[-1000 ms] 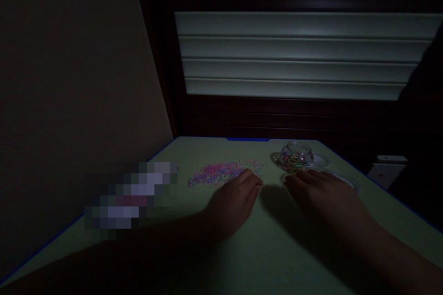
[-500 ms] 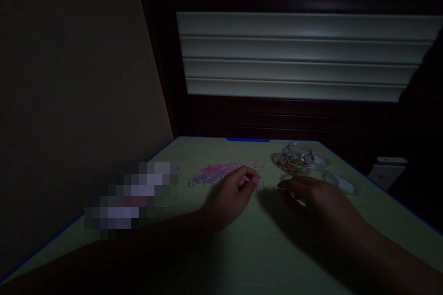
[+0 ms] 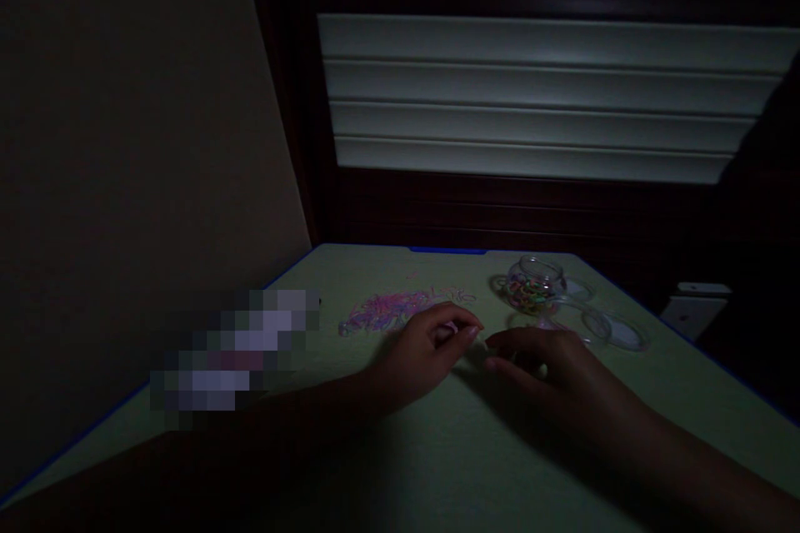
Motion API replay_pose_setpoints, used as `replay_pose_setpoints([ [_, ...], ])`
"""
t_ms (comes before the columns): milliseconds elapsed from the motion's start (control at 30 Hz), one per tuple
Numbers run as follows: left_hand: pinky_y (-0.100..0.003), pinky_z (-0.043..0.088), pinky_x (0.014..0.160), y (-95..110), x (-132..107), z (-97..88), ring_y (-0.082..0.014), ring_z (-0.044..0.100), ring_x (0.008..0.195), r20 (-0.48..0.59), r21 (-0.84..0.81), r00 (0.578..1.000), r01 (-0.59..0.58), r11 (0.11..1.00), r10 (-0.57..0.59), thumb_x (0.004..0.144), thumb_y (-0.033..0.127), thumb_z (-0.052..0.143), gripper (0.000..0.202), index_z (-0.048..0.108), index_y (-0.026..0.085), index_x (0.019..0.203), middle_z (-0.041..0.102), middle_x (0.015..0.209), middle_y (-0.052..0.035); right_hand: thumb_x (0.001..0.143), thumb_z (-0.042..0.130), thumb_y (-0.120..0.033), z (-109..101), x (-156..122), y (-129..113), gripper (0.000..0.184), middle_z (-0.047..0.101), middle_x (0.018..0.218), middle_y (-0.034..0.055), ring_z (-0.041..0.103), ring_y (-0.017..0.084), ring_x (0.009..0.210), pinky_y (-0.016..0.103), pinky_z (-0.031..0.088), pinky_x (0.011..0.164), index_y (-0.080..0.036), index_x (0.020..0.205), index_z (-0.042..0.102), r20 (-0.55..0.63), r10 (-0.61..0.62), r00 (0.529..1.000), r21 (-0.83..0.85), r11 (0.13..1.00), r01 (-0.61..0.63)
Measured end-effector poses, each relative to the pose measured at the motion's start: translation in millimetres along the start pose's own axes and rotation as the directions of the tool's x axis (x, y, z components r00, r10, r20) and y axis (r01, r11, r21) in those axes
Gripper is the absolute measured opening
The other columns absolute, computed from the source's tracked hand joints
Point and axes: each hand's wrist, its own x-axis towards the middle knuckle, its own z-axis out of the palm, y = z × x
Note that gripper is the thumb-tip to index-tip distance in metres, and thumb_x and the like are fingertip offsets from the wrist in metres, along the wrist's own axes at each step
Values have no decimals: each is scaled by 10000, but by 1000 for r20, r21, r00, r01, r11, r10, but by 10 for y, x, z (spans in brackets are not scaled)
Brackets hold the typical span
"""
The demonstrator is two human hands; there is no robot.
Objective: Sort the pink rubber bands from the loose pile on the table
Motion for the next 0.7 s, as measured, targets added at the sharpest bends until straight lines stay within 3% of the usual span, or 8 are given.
replay_pose_setpoints([
  [467,-222,426,660,0,-13,3,-114,532,767,53,-19,996,-71,997,72,825,218,474,135,579,143,865,535,846,-29,815,416,-270,76,34,89,229,626,771,39,550,145,675,243,391,583,-154,859,608,-7,42,999,161,986,-40],
  [700,-229,415,656,0,-9,4,-124,529,764,55,-23,998,-42,999,43,823,231,473,141,576,141,859,541,846,-31,804,434,-338,56,64,124,249,570,661,15,495,118,589,220,353,512,-145,748,581,22,111,994,260,959,-113],
])
